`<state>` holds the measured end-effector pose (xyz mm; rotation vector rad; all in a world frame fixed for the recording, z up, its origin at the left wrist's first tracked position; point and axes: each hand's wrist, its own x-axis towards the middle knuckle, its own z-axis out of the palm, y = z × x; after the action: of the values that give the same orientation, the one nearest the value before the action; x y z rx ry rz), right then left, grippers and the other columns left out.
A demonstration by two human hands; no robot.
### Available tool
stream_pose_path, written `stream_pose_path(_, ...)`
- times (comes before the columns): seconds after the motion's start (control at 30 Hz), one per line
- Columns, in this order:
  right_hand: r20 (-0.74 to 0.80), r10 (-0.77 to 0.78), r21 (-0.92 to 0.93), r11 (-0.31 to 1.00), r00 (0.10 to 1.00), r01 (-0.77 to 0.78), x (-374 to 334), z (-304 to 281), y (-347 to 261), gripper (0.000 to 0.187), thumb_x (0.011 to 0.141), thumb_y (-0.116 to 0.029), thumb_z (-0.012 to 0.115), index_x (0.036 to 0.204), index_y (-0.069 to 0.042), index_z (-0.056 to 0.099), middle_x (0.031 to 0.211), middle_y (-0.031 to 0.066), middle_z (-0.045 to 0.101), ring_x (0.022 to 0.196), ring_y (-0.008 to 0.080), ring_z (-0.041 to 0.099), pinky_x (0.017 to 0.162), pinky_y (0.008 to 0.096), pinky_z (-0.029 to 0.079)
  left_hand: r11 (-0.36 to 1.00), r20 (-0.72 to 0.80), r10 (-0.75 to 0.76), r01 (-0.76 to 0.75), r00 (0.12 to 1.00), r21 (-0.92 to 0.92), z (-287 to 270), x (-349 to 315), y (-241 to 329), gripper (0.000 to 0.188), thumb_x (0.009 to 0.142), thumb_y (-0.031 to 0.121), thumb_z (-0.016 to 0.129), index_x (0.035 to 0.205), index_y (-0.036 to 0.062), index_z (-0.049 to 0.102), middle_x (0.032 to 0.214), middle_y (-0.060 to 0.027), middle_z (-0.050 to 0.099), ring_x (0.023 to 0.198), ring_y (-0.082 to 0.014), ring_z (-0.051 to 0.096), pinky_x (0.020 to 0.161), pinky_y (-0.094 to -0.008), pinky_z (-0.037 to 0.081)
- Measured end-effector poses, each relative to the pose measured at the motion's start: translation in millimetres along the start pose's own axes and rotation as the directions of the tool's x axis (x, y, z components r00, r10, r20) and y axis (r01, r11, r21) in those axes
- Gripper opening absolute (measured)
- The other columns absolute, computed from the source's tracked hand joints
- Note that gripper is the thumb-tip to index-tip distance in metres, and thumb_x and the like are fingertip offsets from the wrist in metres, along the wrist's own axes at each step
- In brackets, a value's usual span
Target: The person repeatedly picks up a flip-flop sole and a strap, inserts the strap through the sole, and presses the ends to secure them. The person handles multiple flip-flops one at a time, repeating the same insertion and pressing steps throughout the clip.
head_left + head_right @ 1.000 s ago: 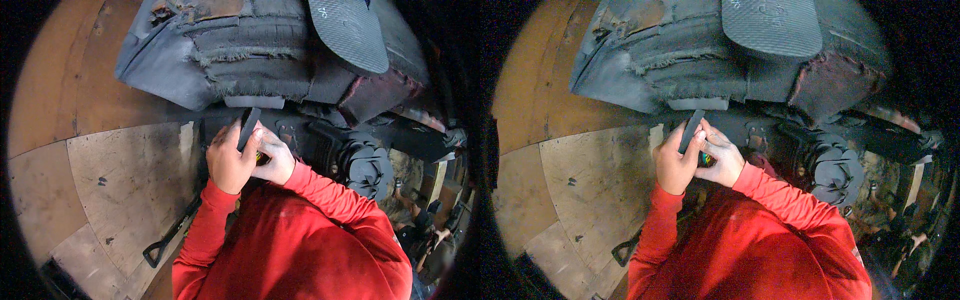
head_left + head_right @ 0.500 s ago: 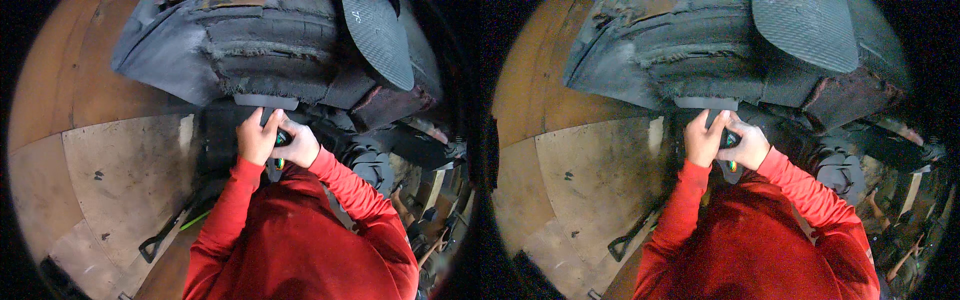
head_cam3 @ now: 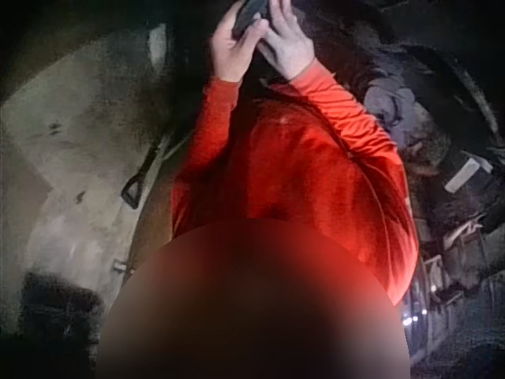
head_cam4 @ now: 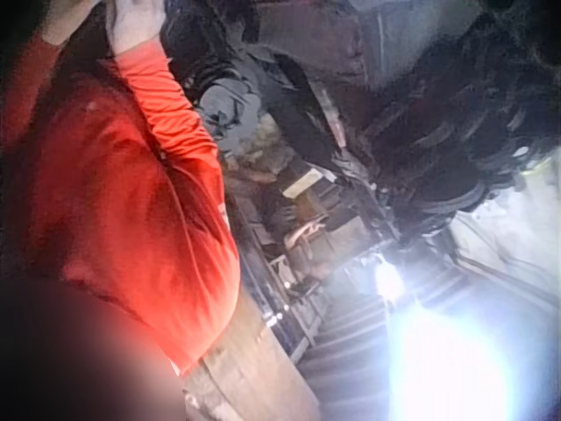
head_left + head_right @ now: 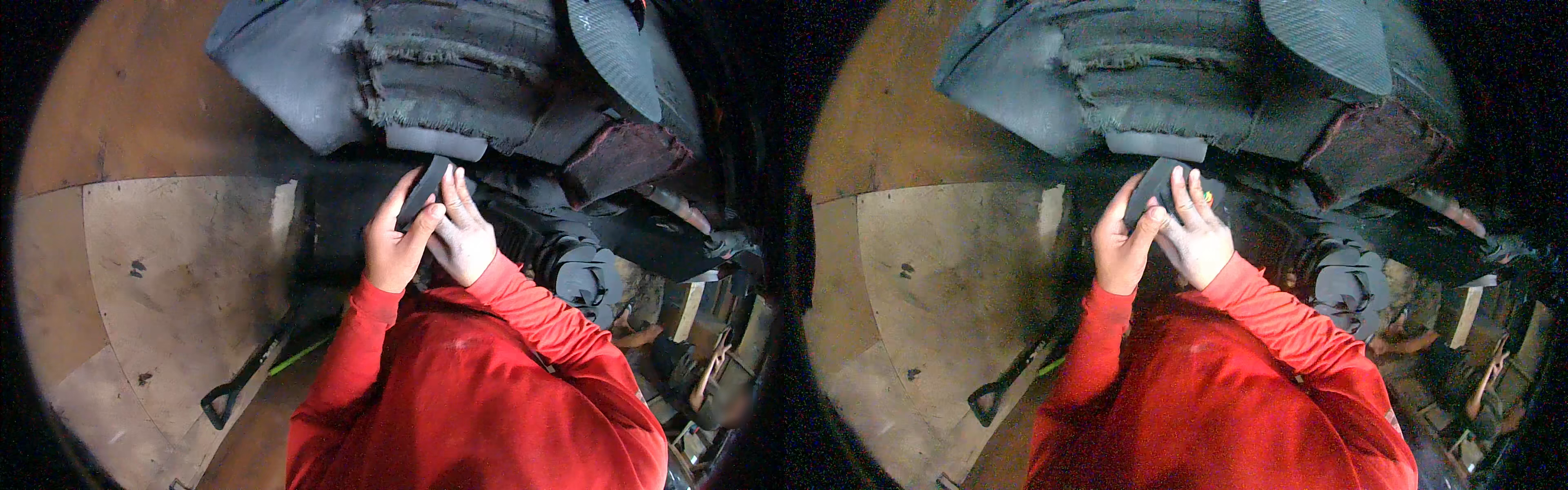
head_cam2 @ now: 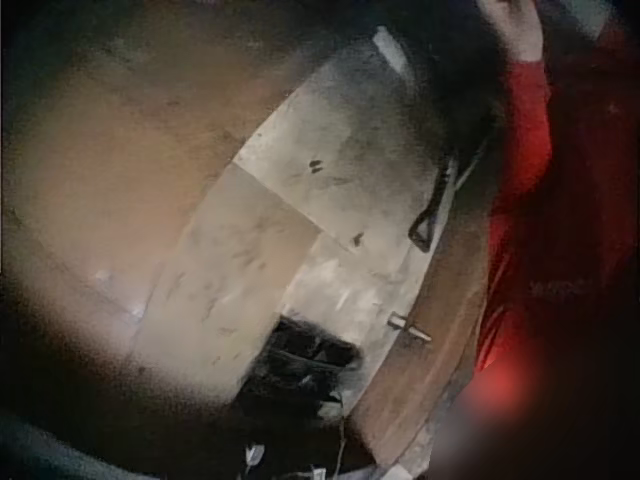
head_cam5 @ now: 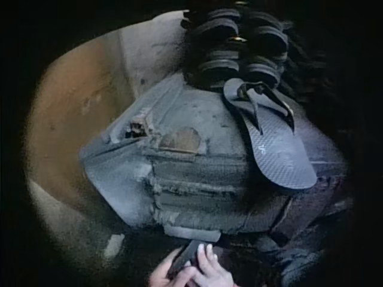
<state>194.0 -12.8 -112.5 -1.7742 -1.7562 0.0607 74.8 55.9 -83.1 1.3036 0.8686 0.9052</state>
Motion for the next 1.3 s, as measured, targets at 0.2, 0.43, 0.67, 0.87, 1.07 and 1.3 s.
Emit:
stream_pose_path(0.2,0.28,0.211,0.442,0.838,0.937,-0.321,1,-1,-20,0.08,0.073,-0.026,0.081,0.145,-0.014,0.049,0.152,0.0288,0.032,0.127,0.0431,0.051,0.095,0.0418,0.054,0.766,0.094,0.133,-0.162,0.987,0.622,-11,22,36,0.026,0.091,0.024,0.069,0.108,0.0038,0.067,0.099,-0.0151,0.069,0.086,-0.0328,0.067,0.072,-0.0387,0.052)
stream_pose_path(0.43,0.433,0.257,0.103,0.938,0.864,-0.331,20,-39,1,0.091,0.07,-0.035,0.081,0.15,-0.017,0.041,0.142,0.0345,0.044,0.113,0.0437,0.062,0.089,0.0428,0.056,0.906,0.014,-0.2,0.179,0.98,0.382,12,35,7,0.028,0.097,0.028,0.064,0.095,0.0003,0.065,0.084,-0.0136,0.068,0.076,-0.0193,0.065,0.067,-0.0346,0.048)
stream_pose_path(0.67,0.307,-0.058,-0.258,0.956,0.95,0.142,19,-66,0,0.056,0.086,-0.022,0.058,0.141,-0.032,0.053,0.148,0.0186,0.047,0.112,0.0478,0.062,0.087,0.041,0.058,0.926,-0.175,-0.229,0.159,0.957,-0.343,26,-19,16,0.024,0.102,0.011,0.054,0.122,-0.0029,0.059,0.116,-0.0049,0.063,0.105,-0.0115,0.057,0.094,-0.0276,0.044)
stream_pose_path(0.87,0.253,-0.263,-0.04,0.959,0.931,0.281,42,-71,-17,0.048,0.092,-0.028,0.049,0.139,-0.037,0.052,0.149,0.0213,0.043,0.111,0.0505,0.061,0.093,0.048,0.056,0.974,-0.285,-0.004,-0.061,0.958,-0.22,15,-36,50,0.032,0.102,0.007,0.053,0.131,-0.0066,0.054,0.126,-0.009,0.06,0.112,-0.0156,0.056,0.099,-0.0302,0.044)
stream_pose_path(1.07,-0.004,-0.557,0.278,0.797,0.83,0.536,36,-67,-57,0.043,0.084,-0.024,0.062,0.127,-0.02,0.06,0.123,0.0227,0.054,0.121,0.0478,0.052,0.103,0.0531,0.047,0.989,-0.263,0.146,-0.144,0.954,0.028,-45,-76,79,0.047,0.1,0.023,0.053,0.139,-0.0032,0.046,0.137,-0.0146,0.054,0.124,-0.0253,0.054,0.107,-0.0401,0.042)
stream_pose_path(1.3,0.051,0.31,0.175,0.933,0.949,-0.314,-30,-45,-48,0.045,0.089,-0.005,0.063,0.132,0.0,0.051,0.125,0.0137,0.062,0.116,0.0247,0.059,0.102,0.0395,0.047,0.436,0.165,-0.473,0.392,0.866,-0.81,-40,-30,-27,0.046,0.105,0.042,0.043,0.134,0.0082,0.053,0.137,-0.0142,0.057,0.129,-0.0315,0.053,0.111,-0.0529,0.039)
